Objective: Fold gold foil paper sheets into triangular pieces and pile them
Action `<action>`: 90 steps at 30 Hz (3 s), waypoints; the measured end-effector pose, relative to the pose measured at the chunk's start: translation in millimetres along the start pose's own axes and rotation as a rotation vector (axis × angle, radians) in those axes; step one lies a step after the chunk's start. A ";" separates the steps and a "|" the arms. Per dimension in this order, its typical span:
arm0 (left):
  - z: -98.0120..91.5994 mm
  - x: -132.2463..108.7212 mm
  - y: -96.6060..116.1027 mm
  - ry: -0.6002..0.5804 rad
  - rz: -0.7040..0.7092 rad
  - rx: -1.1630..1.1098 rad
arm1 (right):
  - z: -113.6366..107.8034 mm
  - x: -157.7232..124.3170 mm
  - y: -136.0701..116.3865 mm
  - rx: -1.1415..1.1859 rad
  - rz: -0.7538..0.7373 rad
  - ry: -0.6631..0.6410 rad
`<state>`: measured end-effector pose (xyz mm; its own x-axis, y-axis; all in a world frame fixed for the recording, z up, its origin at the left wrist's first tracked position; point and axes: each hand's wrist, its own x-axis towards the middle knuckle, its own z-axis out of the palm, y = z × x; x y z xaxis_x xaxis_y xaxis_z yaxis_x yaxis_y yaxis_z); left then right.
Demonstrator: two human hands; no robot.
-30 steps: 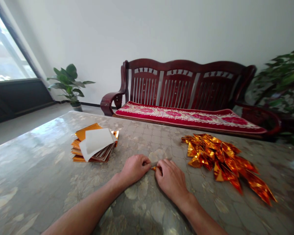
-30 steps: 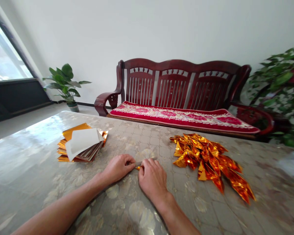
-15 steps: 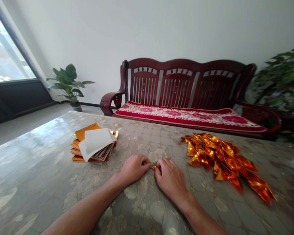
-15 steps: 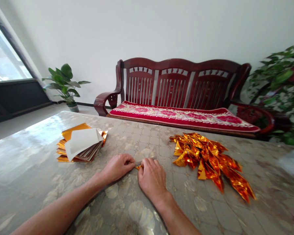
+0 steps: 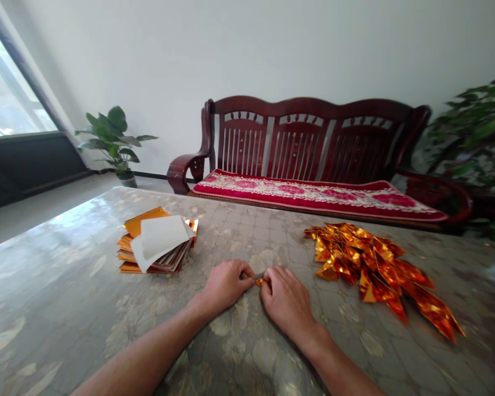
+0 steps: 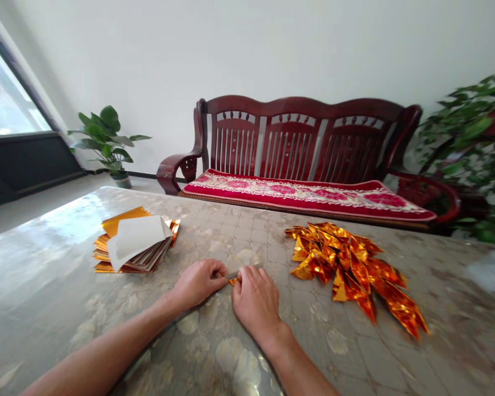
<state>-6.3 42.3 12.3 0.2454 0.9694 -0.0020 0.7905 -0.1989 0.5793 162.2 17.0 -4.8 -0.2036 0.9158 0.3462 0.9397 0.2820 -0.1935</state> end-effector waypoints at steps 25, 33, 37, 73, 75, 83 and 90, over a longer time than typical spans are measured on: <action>15.5 -8.7 -5.6 0.258 -0.046 -0.098 | 0.8 0.3 0.1 -0.006 0.043 -0.013; 7.1 -37.6 -12.9 0.133 0.310 0.139 | -0.2 0.5 0.2 0.004 0.048 -0.029; 9.2 -41.5 -6.5 0.093 0.409 0.327 | -1.0 0.4 0.1 0.014 0.050 -0.033; 9.4 -33.3 13.7 -0.071 0.444 0.625 | -8.1 2.3 13.9 0.110 0.119 -0.041; 9.4 -32.8 14.5 -0.063 0.444 0.629 | -8.1 2.7 13.3 0.099 0.125 -0.043; 13.0 -33.8 15.1 -0.038 0.428 0.650 | -6.1 2.1 13.1 0.037 0.109 -0.043; 17.5 -34.6 16.4 -0.019 0.405 0.674 | -6.2 1.6 12.2 0.021 0.108 -0.043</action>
<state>8.0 2.9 7.6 0.5921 0.8012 0.0867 0.8057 -0.5867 -0.0812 175.1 20.1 -0.9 -0.1133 0.9525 0.2828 0.9508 0.1865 -0.2472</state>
